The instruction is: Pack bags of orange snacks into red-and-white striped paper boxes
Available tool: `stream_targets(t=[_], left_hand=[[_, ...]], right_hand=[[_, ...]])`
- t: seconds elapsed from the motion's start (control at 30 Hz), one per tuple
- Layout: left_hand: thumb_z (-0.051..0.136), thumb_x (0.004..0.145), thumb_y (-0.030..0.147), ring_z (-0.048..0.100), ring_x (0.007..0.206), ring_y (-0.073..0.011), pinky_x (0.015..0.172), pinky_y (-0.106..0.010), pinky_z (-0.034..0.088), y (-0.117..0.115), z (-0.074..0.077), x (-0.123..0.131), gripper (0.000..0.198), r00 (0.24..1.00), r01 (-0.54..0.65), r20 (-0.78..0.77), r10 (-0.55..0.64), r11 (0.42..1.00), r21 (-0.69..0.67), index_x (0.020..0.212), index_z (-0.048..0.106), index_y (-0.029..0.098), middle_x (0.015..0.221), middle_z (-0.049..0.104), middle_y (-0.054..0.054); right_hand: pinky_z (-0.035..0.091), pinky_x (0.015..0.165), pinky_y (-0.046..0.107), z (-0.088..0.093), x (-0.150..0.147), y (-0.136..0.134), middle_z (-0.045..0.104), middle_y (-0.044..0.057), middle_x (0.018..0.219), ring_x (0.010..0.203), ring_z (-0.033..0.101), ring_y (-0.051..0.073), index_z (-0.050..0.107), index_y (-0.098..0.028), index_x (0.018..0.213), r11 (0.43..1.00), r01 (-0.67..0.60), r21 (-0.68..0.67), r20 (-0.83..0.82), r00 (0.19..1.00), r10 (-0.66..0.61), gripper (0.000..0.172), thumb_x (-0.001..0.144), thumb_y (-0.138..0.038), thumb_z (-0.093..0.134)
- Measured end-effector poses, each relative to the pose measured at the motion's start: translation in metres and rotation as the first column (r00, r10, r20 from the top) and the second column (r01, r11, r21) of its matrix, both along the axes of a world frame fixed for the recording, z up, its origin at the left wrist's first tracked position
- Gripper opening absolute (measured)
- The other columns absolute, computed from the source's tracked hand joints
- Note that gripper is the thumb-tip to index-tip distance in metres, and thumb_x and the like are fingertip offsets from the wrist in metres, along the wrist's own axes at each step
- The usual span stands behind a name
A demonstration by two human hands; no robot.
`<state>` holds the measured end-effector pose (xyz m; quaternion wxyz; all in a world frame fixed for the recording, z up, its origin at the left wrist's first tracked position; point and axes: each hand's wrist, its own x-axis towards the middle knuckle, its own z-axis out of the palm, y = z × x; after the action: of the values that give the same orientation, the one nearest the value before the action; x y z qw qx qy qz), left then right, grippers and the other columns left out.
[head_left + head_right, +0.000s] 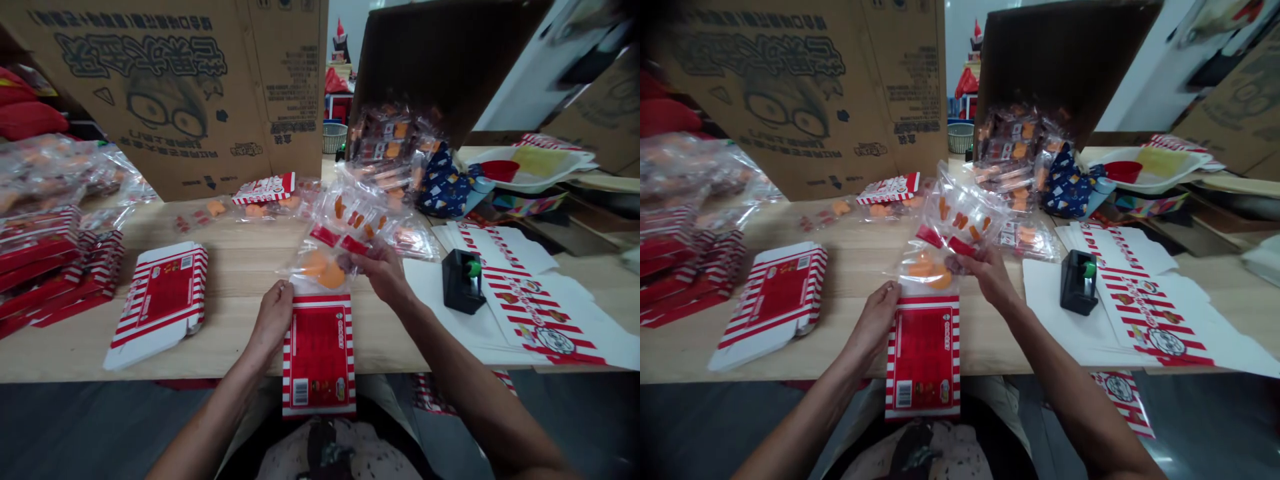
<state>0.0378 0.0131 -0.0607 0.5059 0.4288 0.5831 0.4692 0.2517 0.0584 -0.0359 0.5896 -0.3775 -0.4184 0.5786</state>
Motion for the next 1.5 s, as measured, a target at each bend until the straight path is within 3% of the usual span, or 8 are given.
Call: stream_targets(t=[0.2, 0.43, 0.63, 0.7, 0.9, 1.07, 1.23, 1.5], left_hand=[[0.054, 0.094, 0.043, 0.048, 0.058, -0.0128, 0.058, -0.022, 0.041, -0.018, 0.010, 0.005, 0.034, 0.995, -0.016, -0.092, 0.029, 0.990, 0.139, 0.122, 0.049, 0.024, 0.070, 0.054, 0.006], [0.044, 0.100, 0.041, 0.051, 0.070, -0.0143, 0.067, -0.024, 0.042, -0.028, 0.012, 0.007, 0.025, 0.972, 0.074, -0.236, 0.006, 0.942, 0.328, 0.093, 0.058, 0.021, 0.079, 0.056, 0.002], [0.057, 0.094, 0.052, 0.046, 0.068, -0.0136, 0.065, -0.024, 0.041, -0.028, 0.008, 0.003, 0.032, 0.990, 0.136, -0.067, -0.123, 0.961, 0.242, 0.087, 0.051, 0.021, 0.074, 0.050, 0.003], [0.065, 0.090, 0.050, 0.047, 0.068, -0.0129, 0.064, -0.023, 0.041, -0.027, 0.007, 0.003, 0.032, 0.991, 0.128, 0.006, -0.132, 0.968, 0.215, 0.092, 0.049, 0.022, 0.077, 0.052, 0.004], [0.072, 0.085, 0.045, 0.045, 0.060, -0.0096, 0.061, -0.021, 0.040, -0.027, 0.014, 0.010, 0.036, 0.986, 0.140, 0.070, -0.152, 0.979, 0.151, 0.091, 0.044, 0.024, 0.074, 0.050, 0.007], [0.079, 0.079, 0.041, 0.061, 0.074, -0.0133, 0.071, -0.026, 0.052, -0.030, 0.015, 0.007, 0.046, 0.953, 0.177, 0.233, -0.194, 0.980, 0.095, 0.095, 0.039, 0.026, 0.090, 0.061, 0.005], [0.074, 0.084, 0.043, 0.061, 0.075, -0.0137, 0.068, -0.025, 0.053, -0.034, 0.013, 0.004, 0.042, 0.925, 0.277, 0.239, -0.295, 0.955, 0.106, 0.104, 0.041, 0.027, 0.095, 0.061, 0.003], [0.064, 0.089, 0.045, 0.049, 0.062, -0.0105, 0.059, -0.020, 0.043, -0.035, 0.013, 0.015, 0.031, 0.972, 0.148, 0.168, -0.165, 0.982, 0.114, 0.098, 0.041, 0.027, 0.079, 0.053, 0.006]], right_hand=[[0.059, 0.061, 0.029, 0.011, 0.047, 0.004, 0.079, 0.003, 0.083, 0.071, 0.075, 0.021, 0.074, -0.021, 0.102, 0.959, -0.248, -0.140, 0.235, 0.932, 0.275, 0.038, 0.068, -0.030, 0.088], [0.054, 0.060, 0.027, 0.060, 0.059, 0.006, 0.074, 0.002, 0.074, 0.063, 0.066, 0.015, 0.076, -0.018, 0.092, 0.865, -0.491, -0.102, 0.540, 0.703, 0.462, 0.017, 0.077, -0.025, 0.077], [0.054, 0.079, 0.037, 0.057, 0.051, 0.002, 0.075, 0.002, 0.094, 0.086, 0.068, 0.023, 0.076, -0.026, 0.100, 0.845, -0.528, 0.082, 0.883, 0.431, 0.184, 0.018, 0.081, -0.027, 0.074], [0.053, 0.086, 0.040, 0.056, 0.052, 0.005, 0.075, 0.005, 0.105, 0.096, 0.067, 0.026, 0.075, -0.026, 0.106, 0.846, -0.528, 0.078, 0.857, 0.469, 0.213, 0.023, 0.086, -0.036, 0.073], [0.055, 0.073, 0.031, 0.076, 0.050, 0.021, 0.070, 0.003, 0.097, 0.082, 0.066, 0.018, 0.054, -0.024, 0.137, 0.948, -0.233, 0.215, 0.451, 0.885, 0.115, 0.059, 0.083, -0.035, 0.077], [0.054, 0.072, 0.028, 0.084, 0.053, 0.024, 0.073, 0.002, 0.082, 0.076, 0.069, 0.016, 0.069, -0.016, 0.114, 0.891, -0.446, 0.087, 0.499, 0.793, 0.348, 0.039, 0.076, -0.022, 0.077], [0.056, 0.073, 0.028, 0.086, 0.072, 0.027, 0.076, 0.000, 0.087, 0.073, 0.070, 0.014, 0.064, -0.021, 0.134, 0.935, -0.353, 0.042, 0.430, 0.851, 0.301, 0.065, 0.071, -0.015, 0.079], [0.057, 0.071, 0.029, 0.107, 0.066, 0.030, 0.079, 0.001, 0.090, 0.075, 0.070, 0.017, 0.065, -0.028, 0.137, 0.899, -0.437, -0.036, 0.546, 0.744, 0.384, 0.067, 0.072, -0.013, 0.077]])
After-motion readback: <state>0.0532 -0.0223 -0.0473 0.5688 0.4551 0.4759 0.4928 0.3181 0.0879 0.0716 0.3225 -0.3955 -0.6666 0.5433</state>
